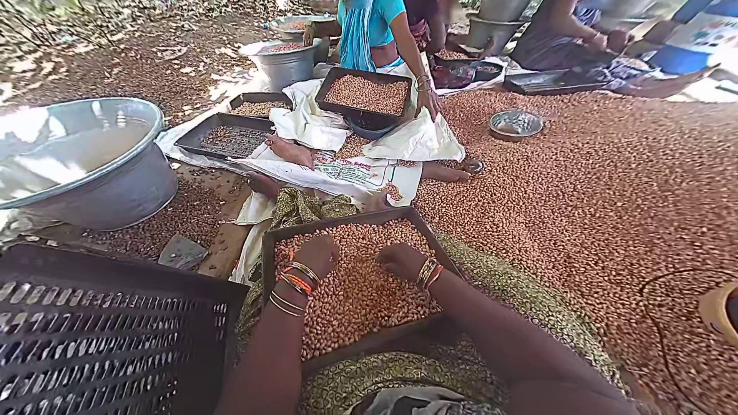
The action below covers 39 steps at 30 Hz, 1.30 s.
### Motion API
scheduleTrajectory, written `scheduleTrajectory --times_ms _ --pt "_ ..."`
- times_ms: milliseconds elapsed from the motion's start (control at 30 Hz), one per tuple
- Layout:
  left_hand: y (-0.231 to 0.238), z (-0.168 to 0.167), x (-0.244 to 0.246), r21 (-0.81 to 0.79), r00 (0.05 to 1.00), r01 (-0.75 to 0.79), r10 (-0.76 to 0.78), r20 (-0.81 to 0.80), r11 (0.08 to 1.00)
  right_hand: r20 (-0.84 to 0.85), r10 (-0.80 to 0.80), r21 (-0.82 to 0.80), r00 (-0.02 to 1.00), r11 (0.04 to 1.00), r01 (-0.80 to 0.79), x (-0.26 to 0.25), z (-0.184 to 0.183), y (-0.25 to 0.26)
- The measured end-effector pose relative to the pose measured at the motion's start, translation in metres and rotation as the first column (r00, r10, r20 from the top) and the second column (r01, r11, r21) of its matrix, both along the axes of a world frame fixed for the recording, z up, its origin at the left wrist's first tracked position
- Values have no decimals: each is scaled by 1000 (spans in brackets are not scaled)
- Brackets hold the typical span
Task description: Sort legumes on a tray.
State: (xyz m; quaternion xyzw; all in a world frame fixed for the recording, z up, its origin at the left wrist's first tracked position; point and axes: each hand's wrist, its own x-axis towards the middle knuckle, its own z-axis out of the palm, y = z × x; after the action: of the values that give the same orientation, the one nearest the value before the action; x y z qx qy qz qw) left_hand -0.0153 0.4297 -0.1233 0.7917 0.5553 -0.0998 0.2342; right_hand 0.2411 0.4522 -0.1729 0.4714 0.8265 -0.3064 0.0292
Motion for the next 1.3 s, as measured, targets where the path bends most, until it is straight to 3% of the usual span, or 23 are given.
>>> scheduleTrajectory --times_ms 100,167,233,300,400,467,567,633,667,733,767,800,833,867,933,967,1000,1067,1100,1133,1200,1233,1300 --pt "-4 -7 19 -185 962 272 -265 66 944 -254 -176 -126 951 981 148 12 -3 10" --pt "-6 -15 31 -284 943 308 -330 -32 908 -421 -348 -308 837 923 229 19 6 11" --pt "-6 -19 39 -335 940 262 -318 -124 905 -500 -412 -427 762 882 197 23 13 10" --pt "-5 -20 42 -344 943 225 -292 -157 911 -497 -282 -357 821 928 103 15 11 7" --pt "-5 -21 46 -350 940 198 -278 -196 916 -394 91 -158 915 974 -165 -7 2 -7" --pt "-5 -20 49 -350 935 188 -276 -224 918 -200 338 -105 920 926 -363 -15 -1 -14" --pt "-4 -19 51 -362 928 196 -291 -231 911 -27 559 -286 829 790 -542 -5 9 -13" --pt "-2 -22 49 -368 930 212 -302 -208 905 -80 619 -341 781 719 -605 17 17 -2" --pt "-1 -25 46 -366 938 226 -304 -169 903 -79 597 -338 799 738 -584 27 23 5" --pt "4 -32 36 -329 972 231 -229 43 916 11 477 -266 879 848 -458 42 34 20" --pt "5 -35 29 -284 963 191 -123 240 939 53 394 -209 918 903 -376 45 35 26" --pt "4 -40 24 -255 876 102 35 482 962 76 306 -153 949 944 -292 45 35 29" --pt "3 -45 25 -284 680 -15 218 700 959 81 232 -108 969 969 -223 42 33 30" --pt "2 -49 31 -380 407 -113 392 825 918 84 186 -72 979 981 -180 39 28 31" --pt "4 -49 47 -562 -64 -231 564 823 794 118 147 -48 982 989 -142 32 19 32" --pt "6 -50 52 -610 -198 -275 577 792 743 129 139 -45 982 990 -134 29 15 32" --pt "9 -52 57 -621 -256 -324 566 784 714 138 133 -43 982 991 -128 28 13 33" --pt "12 -58 65 -528 -176 -441 507 844 725 163 123 -40 979 992 -118 26 12 33" --pt "11 -60 70 -434 -30 -482 481 876 761 189 116 -44 975 993 -110 25 13 32" --pt "9 -59 74 -322 193 -481 457 868 815 221 106 -45 970 994 -98 24 14 31" --pt "4 -52 85 -119 694 -342 336 637 932 287 88 -51 954 996 -77 21 16 29" --pt "4 -48 93 -102 861 -242 262 437 965 306 82 -50 948 996 -70 20 16 30" --pt "3 -49 105 -150 970 -136 162 179 979 293 89 -38 952 996 -82 23 13 32"
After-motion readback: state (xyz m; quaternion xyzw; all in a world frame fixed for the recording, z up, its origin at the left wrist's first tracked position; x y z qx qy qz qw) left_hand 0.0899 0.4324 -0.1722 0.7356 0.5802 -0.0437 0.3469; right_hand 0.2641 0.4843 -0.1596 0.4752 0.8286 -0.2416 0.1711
